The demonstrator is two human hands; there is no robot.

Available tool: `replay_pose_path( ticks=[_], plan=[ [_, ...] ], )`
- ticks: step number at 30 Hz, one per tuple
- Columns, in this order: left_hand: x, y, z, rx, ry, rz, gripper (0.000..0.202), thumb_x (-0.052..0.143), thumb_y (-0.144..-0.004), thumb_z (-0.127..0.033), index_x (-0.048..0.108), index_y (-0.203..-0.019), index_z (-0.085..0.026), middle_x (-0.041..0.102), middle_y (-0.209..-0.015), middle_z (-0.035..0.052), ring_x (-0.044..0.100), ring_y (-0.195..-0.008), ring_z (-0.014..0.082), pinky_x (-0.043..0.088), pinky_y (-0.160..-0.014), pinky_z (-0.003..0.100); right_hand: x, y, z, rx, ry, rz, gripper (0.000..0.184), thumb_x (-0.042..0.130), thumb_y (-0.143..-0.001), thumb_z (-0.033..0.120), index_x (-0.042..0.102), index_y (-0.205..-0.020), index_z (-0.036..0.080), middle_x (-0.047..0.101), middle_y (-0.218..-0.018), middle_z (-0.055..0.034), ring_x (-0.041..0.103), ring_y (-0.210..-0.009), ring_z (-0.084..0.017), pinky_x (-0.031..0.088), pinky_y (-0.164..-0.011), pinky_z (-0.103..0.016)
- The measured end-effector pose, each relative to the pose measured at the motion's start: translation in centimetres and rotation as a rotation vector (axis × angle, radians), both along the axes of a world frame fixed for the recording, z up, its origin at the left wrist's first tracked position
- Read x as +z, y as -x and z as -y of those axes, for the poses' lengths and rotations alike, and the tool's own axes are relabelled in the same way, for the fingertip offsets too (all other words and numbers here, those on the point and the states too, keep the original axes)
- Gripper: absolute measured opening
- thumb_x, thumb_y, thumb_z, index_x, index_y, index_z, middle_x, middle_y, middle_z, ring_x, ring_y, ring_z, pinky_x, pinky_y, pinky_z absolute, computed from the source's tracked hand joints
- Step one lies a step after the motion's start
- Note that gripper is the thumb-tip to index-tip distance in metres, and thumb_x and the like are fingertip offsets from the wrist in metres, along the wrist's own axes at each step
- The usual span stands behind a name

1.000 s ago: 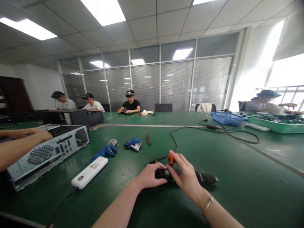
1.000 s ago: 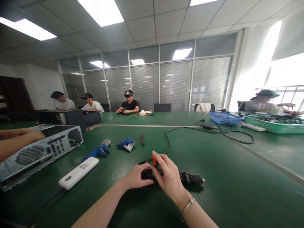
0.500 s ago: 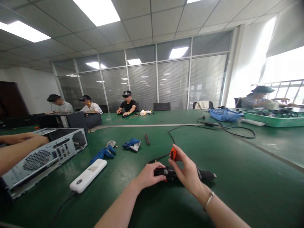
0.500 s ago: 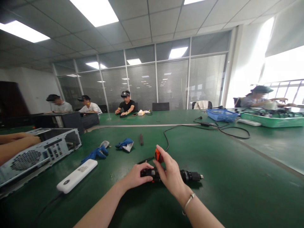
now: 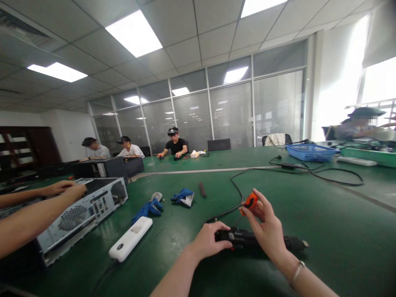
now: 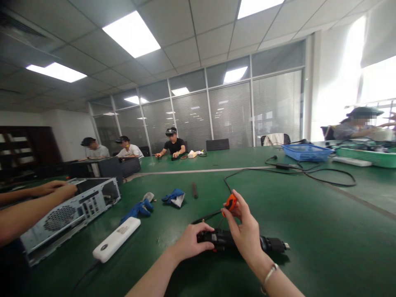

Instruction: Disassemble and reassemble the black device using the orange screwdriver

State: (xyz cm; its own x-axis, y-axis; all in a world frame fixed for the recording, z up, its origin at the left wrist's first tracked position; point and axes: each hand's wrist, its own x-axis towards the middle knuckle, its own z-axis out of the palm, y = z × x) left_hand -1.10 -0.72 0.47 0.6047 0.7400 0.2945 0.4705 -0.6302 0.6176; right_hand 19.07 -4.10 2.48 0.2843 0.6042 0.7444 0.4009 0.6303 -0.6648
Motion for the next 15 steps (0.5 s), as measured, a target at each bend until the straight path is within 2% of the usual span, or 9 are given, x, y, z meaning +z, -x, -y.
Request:
replay_pose_path(
  ticks=[5, 9, 12, 15],
  plan=[
    [-0.1, 0.1, 0.1, 0.002, 0.008, 0.012, 0.043, 0.078, -0.072, -0.03, 0.067, -0.112, -0.021, 0.07, -0.103, 0.0028, 0.065, -0.09, 0.0214, 0.048, -0.08, 0.027, -0.8, 0.1, -0.4, 0.044, 0.061, 0.121, 0.057, 0.056, -0.089, 0.04, 0.037, -0.141, 0.023, 0.068, -0.1, -0.0069, 0.069, -0.091, -0.02, 0.057, -0.085, -0.034],
    [0.2, 0.0, 0.4, -0.044, 0.012, 0.029, 0.045, 0.076, -0.074, -0.028, 0.065, -0.118, -0.023, 0.07, -0.11, 0.002, 0.065, -0.096, 0.022, 0.048, -0.086, 0.028, -1.1, 0.5, -0.8, 0.09, 0.081, 0.216, 0.055, 0.046, -0.095, 0.036, 0.029, -0.146, 0.022, 0.067, -0.104, -0.0078, 0.068, -0.094, -0.02, 0.055, -0.086, -0.034],
    [0.3, -0.1, 0.4, -0.092, 0.02, 0.042, 0.049, 0.072, -0.078, -0.026, 0.061, -0.126, -0.025, 0.068, -0.118, 0.0019, 0.064, -0.104, 0.0224, 0.045, -0.094, 0.029, -0.8, 0.7, -1.2, -0.015, 0.076, 0.301, 0.054, 0.045, -0.094, 0.037, 0.031, -0.145, 0.023, 0.064, -0.108, -0.0091, 0.067, -0.089, -0.02, 0.057, -0.079, -0.033],
    [0.5, -0.2, 0.4, -0.102, 0.035, 0.005, 0.048, 0.068, -0.081, -0.027, 0.06, -0.128, -0.025, 0.067, -0.121, 0.0025, 0.063, -0.107, 0.0231, 0.044, -0.097, 0.031, -0.3, 0.7, -1.6, -0.115, 0.05, 0.348, 0.053, 0.05, -0.091, 0.039, 0.039, -0.14, 0.024, 0.064, -0.096, -0.0066, 0.065, -0.076, -0.02, 0.057, -0.069, -0.033]
  ],
)
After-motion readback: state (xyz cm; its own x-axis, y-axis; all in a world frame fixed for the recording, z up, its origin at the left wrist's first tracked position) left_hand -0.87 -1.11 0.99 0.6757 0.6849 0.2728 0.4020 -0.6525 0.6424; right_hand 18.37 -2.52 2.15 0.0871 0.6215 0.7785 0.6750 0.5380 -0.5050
